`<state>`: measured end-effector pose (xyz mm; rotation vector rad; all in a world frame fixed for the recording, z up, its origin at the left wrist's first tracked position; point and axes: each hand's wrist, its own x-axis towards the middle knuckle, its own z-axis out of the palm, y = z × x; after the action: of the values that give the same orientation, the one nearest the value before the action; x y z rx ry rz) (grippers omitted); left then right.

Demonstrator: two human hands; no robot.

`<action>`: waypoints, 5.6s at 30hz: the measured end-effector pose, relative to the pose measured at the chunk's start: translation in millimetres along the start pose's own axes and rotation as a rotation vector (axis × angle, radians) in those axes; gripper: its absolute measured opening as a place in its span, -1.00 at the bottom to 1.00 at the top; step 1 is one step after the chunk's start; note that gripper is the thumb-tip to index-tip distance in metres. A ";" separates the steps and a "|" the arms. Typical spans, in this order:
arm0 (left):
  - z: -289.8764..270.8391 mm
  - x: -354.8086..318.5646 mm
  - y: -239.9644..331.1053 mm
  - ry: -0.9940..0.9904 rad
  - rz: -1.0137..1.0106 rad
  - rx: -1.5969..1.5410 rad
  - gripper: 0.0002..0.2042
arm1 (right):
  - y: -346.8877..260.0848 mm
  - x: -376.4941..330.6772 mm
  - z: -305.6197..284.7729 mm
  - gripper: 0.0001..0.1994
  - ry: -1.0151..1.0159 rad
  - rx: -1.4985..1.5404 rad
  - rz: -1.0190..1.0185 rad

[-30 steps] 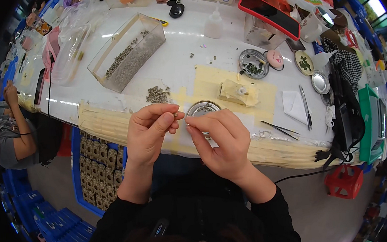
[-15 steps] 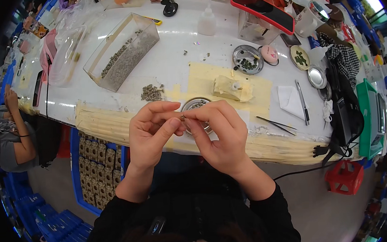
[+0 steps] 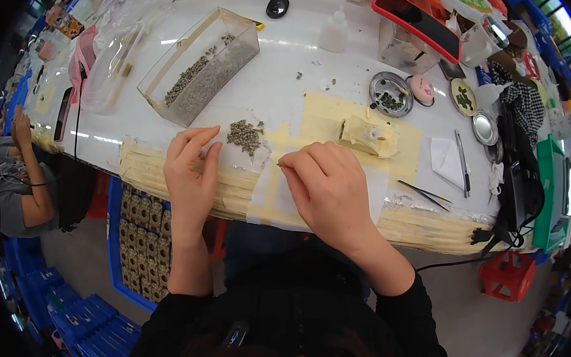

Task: Picking up small metal components from a tray and placing them into a small metal tin for sorting.

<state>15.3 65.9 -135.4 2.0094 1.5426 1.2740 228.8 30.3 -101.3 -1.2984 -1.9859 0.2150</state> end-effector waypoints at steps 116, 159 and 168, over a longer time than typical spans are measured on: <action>20.5 -0.4 60.5 0.010 0.261 -0.371 -0.81 | -1.1 -7.8 -2.0 -0.95 0.101 0.769 0.325; 19.2 0.3 61.0 -0.054 0.311 -0.395 -0.77 | 8.2 -0.5 -13.2 -0.75 0.278 0.058 -0.248; 19.7 1.1 61.4 -0.055 0.376 -0.387 -0.78 | 3.0 -6.6 -21.3 -0.89 0.093 0.517 0.118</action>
<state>68.7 49.0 -103.5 2.1027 0.8297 1.4984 246.4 20.9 -90.9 -1.0620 -1.6282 0.6643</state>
